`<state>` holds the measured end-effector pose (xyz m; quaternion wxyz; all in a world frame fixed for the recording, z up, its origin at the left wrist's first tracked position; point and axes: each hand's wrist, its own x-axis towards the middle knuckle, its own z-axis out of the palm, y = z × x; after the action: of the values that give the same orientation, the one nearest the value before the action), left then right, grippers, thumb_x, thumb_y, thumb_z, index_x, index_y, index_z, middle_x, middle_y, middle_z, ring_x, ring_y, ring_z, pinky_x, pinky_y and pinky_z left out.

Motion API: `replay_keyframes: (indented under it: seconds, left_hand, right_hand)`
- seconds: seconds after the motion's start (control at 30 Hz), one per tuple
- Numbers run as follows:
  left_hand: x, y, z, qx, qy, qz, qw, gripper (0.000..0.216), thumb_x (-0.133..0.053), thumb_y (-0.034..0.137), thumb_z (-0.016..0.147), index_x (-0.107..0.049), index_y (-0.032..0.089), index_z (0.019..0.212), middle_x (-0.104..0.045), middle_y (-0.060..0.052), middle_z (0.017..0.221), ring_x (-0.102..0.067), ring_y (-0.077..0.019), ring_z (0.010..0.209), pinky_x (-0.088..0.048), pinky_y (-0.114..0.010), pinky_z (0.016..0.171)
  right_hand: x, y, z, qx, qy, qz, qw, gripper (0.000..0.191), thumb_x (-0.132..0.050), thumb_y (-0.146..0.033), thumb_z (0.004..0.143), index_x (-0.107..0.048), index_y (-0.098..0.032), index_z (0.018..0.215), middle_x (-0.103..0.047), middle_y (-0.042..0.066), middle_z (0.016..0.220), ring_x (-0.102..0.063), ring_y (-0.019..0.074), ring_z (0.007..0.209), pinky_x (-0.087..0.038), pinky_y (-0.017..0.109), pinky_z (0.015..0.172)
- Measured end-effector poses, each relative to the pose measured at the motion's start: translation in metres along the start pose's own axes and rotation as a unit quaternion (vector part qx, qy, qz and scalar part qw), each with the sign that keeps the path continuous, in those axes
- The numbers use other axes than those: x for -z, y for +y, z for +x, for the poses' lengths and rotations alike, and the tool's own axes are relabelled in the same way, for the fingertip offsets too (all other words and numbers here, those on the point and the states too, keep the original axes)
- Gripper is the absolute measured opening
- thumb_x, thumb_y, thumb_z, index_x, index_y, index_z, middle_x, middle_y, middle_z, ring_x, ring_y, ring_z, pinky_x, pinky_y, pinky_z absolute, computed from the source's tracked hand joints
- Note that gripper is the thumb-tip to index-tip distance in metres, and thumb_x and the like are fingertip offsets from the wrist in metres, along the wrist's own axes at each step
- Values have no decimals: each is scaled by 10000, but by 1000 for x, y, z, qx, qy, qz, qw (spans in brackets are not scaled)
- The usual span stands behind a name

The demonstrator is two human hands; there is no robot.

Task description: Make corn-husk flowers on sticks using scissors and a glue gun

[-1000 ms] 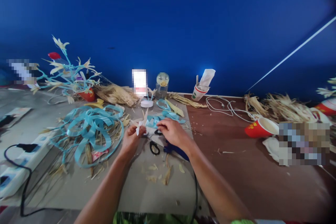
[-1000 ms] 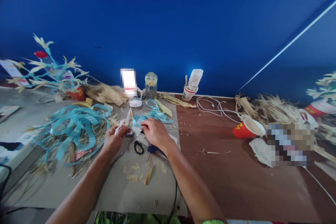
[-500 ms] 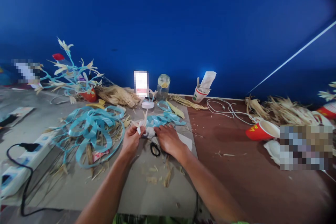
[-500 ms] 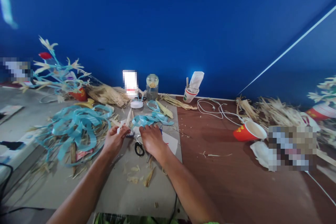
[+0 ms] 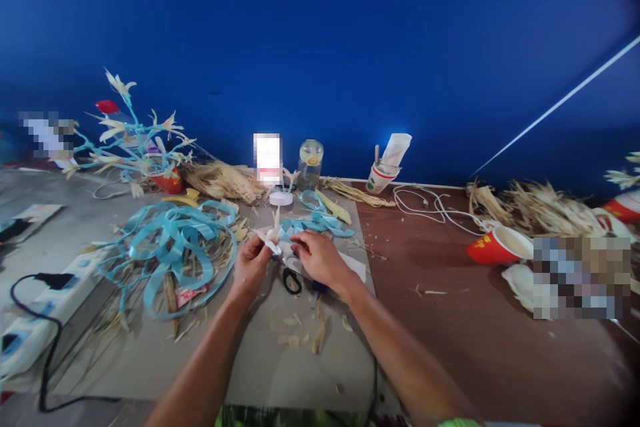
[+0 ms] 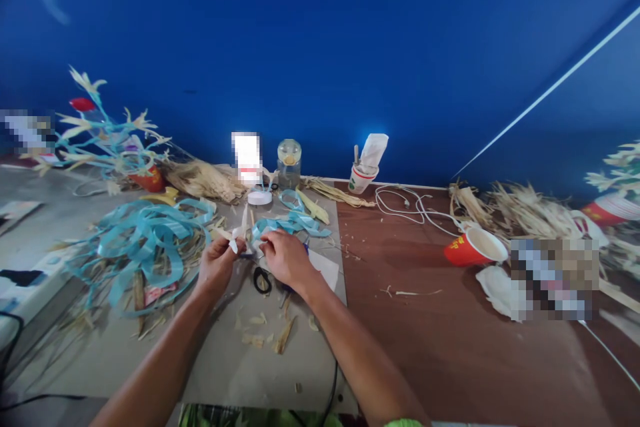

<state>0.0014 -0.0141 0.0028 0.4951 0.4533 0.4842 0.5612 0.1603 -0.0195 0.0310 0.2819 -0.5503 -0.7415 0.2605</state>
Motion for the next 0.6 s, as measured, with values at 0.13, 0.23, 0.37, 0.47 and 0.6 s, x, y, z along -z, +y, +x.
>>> replay_keyframes:
  seconds: [0.13, 0.23, 0.37, 0.47, 0.6]
  left_hand:
    - [-1, -1, -2, 2, -46, 32, 998, 233, -710, 356, 664, -623, 147, 610, -531, 18, 570, -424, -93, 549, -343, -206, 523]
    - [-4, -2, -4, 8, -81, 38, 996, 239, -706, 366, 669, -623, 146, 625, -527, 18, 570, -419, -94, 546, -339, -208, 522]
    - [-6, 0, -7, 11, -101, 30, 994, 240, -718, 374, 653, -626, 152, 652, -539, 15, 581, -437, -100, 551, -351, -215, 534]
    - [-5, 1, -7, 9, -98, 10, 995, 265, -701, 419, 664, -640, 161, 686, -548, 5, 611, -453, -113, 575, -363, -225, 549]
    - [-2, -2, -7, 9, -63, -30, 998, 347, -619, 497, 723, -685, 161, 785, -501, -3, 605, -461, -132, 614, -390, -252, 599]
  right_hand:
    - [-3, -4, 4, -36, 40, 217, 975, 209, -522, -299, 822, -651, -175, 929, -676, 35, 884, -605, 150, 780, -462, 263, 714]
    - [-7, -4, 6, -47, 36, 306, 950, 159, -558, -290, 764, -648, -178, 832, -664, 3, 773, -590, 140, 707, -462, 253, 673]
    - [-10, -1, 7, -57, 45, 318, 945, 86, -588, -254, 705, -629, -178, 704, -636, -12, 691, -569, 134, 676, -446, 243, 662]
    - [-9, 0, 8, -80, 85, 328, 938, 119, -591, -292, 713, -618, -182, 679, -601, -23, 642, -530, 120, 623, -424, 233, 623]
    - [-7, -2, 7, -115, 116, 408, 898, 187, -608, -358, 707, -589, -184, 641, -503, -50, 528, -450, 97, 511, -376, 222, 536]
